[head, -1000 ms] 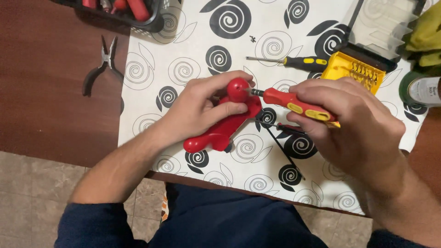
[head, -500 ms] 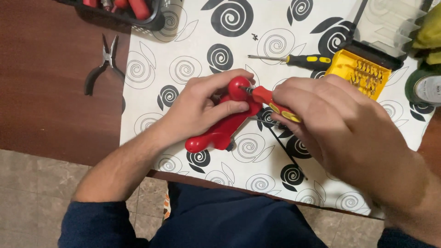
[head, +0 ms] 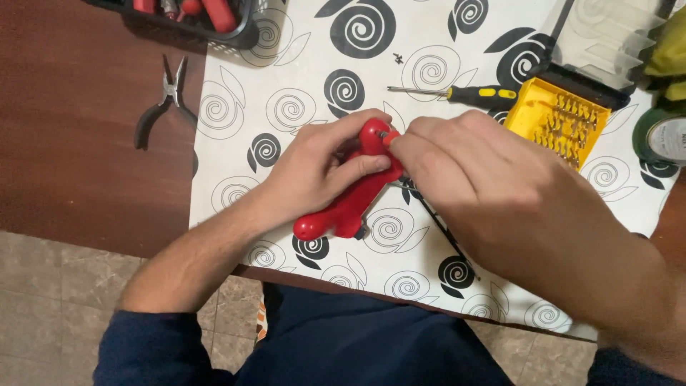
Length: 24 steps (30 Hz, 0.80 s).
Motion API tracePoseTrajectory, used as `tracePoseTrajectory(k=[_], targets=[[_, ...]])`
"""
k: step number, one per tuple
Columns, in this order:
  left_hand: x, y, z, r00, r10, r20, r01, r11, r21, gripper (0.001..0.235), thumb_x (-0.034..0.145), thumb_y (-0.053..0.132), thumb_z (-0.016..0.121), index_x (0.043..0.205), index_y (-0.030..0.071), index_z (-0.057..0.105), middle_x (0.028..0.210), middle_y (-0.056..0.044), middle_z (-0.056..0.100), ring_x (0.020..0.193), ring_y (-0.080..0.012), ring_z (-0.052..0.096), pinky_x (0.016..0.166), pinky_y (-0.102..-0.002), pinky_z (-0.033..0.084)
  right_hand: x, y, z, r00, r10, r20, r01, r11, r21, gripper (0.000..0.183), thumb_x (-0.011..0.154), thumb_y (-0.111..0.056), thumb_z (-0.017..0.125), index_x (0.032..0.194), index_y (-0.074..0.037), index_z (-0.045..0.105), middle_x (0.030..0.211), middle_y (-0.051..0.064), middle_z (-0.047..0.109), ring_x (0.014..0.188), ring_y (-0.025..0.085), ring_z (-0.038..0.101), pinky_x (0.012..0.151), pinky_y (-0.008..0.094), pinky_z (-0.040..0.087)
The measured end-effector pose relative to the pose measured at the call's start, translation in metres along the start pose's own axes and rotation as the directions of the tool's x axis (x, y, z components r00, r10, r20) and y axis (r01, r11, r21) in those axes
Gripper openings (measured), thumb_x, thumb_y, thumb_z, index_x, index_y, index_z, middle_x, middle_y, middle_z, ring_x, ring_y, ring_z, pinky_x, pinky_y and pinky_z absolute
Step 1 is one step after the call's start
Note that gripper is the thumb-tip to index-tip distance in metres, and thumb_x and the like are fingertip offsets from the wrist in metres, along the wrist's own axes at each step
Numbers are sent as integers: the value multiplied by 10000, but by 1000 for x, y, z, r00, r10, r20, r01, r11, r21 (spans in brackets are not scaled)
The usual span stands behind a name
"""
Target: The person attempts to disassemble a red game controller using a screwdriver and a set of interchangeable bits. They select various bits from a yellow case, insert them into the screwdriver handle, and try to unscrew the controller's casing. The person also uses a thin metal tool to pry at the controller's seams.
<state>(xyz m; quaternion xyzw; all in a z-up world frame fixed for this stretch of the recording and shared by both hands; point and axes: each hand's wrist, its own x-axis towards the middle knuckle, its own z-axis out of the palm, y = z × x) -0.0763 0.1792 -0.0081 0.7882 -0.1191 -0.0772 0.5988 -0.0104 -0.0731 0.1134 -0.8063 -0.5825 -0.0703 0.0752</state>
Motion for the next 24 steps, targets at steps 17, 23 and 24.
tracePoseTrajectory(k=[17, 23, 24], targets=[[-2, -17, 6, 999, -16, -30, 19, 995, 96, 375, 1191, 348, 746, 1486, 119, 701, 1029, 12, 831, 754, -137, 689, 717, -294, 543, 16, 27, 29, 997, -64, -37, 73, 799, 597, 182, 1207, 54, 687, 1330, 114, 566, 1327, 301, 688, 1094, 420, 616, 997, 534, 524], [-2, -8, 5, 1000, 10, -13, -8, 996, 90, 385, 1206, 366, 706, 1491, 109, 673, 1056, -1, 848, 806, -154, 743, 772, -310, 593, 14, 25, 37, 988, 36, -151, 43, 872, 487, 282, 1259, -62, 763, 1371, 177, 664, 1285, 332, 589, 1134, 485, 611, 1008, 561, 543], [-1, -8, 6, 1000, 2, -8, -1, 995, 99, 454, 1205, 371, 702, 1562, 93, 665, 993, -1, 816, 779, -163, 716, 759, -323, 570, 15, 24, 36, 976, 18, -219, 88, 881, 464, 271, 1268, 26, 760, 1446, 216, 687, 1294, 354, 635, 1147, 487, 650, 1039, 546, 577]])
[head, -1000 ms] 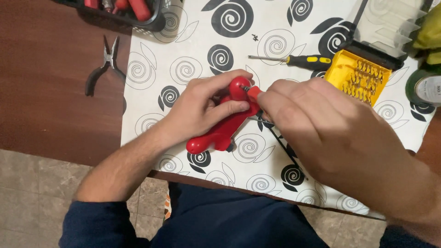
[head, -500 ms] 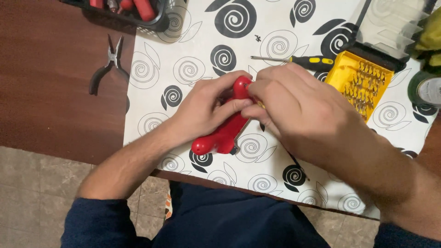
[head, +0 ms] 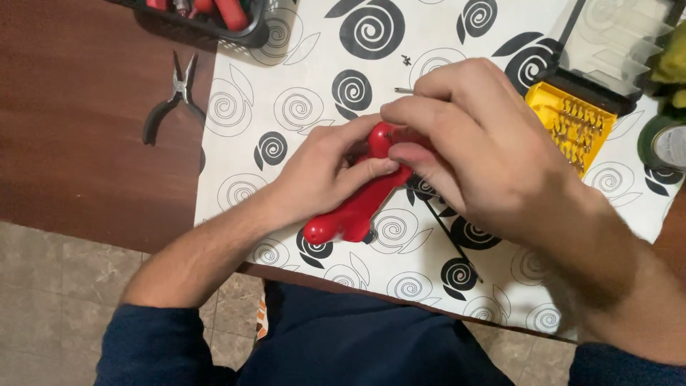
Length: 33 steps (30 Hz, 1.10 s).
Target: The person attempts to disassemble a red game controller using a screwdriver and a set of interchangeable bits. They select various bits from a yellow case, insert them into the screwdriver handle, and try to unscrew the controller's casing. The person also uses a thin metal tool to pry at the controller's seams.
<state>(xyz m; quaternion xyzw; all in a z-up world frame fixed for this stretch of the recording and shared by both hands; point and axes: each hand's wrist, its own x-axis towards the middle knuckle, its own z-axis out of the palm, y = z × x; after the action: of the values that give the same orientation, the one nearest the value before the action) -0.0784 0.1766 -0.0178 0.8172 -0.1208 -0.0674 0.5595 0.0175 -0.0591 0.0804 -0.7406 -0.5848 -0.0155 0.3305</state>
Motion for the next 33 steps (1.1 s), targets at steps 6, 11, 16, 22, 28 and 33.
tracePoseTrajectory(k=[6, 11, 16, 22, 28, 33], targets=[[2, 2, -2, 997, -77, -14, 74, 990, -123, 302, 1185, 290, 741, 1418, 104, 693, 1099, -25, 850, 886, -155, 824, 810, -283, 628, -9, 5, 13, 999, -6, -32, 12, 982, 188, 221, 1142, 231, 707, 1353, 187, 656, 1304, 346, 749, 1199, 506, 749, 1122, 579, 630], [3, 0, -2, 999, -43, -23, 42, 998, -43, 321, 1187, 312, 743, 1428, 105, 694, 1012, -7, 822, 793, -145, 735, 762, -300, 577, -23, 4, 21, 996, 70, -51, -65, 994, 89, 241, 1201, -133, 630, 1327, 71, 663, 1367, 302, 639, 1209, 449, 620, 1079, 555, 497], [0, -5, 6, 1000, -12, 2, 12, 1000, 2, 481, 1184, 349, 745, 1582, 91, 665, 1161, -38, 890, 902, -198, 818, 884, -342, 632, -15, 7, 16, 987, 42, -152, -29, 996, 81, 329, 1248, -22, 803, 1480, 183, 692, 1338, 352, 720, 1191, 491, 729, 1091, 583, 594], [-1, -3, 5, 999, -43, 11, 43, 998, -48, 483, 1190, 338, 717, 1598, 87, 654, 1131, -32, 905, 862, -177, 839, 832, -313, 663, -17, -4, 16, 948, 312, -65, -283, 918, 277, 159, 1161, 129, 733, 1293, 100, 650, 1508, 366, 813, 1388, 425, 871, 1121, 378, 720], [-2, -3, 4, 1000, -25, 1, 25, 998, -62, 357, 1199, 289, 729, 1492, 93, 669, 989, -9, 780, 790, -158, 701, 781, -320, 570, -35, 10, 42, 989, 135, -58, -132, 990, 43, 476, 1166, -436, 775, 1439, -48, 817, 1358, 230, 558, 1234, 412, 542, 1127, 563, 454], [-4, -7, 7, 999, -31, 10, 32, 998, -60, 433, 1195, 336, 714, 1551, 96, 656, 1231, -80, 901, 1014, -227, 900, 938, -334, 734, -45, 27, 37, 983, 40, -181, -22, 995, 100, 391, 1179, -76, 877, 1418, 171, 692, 1315, 366, 797, 1186, 465, 811, 1074, 531, 729]])
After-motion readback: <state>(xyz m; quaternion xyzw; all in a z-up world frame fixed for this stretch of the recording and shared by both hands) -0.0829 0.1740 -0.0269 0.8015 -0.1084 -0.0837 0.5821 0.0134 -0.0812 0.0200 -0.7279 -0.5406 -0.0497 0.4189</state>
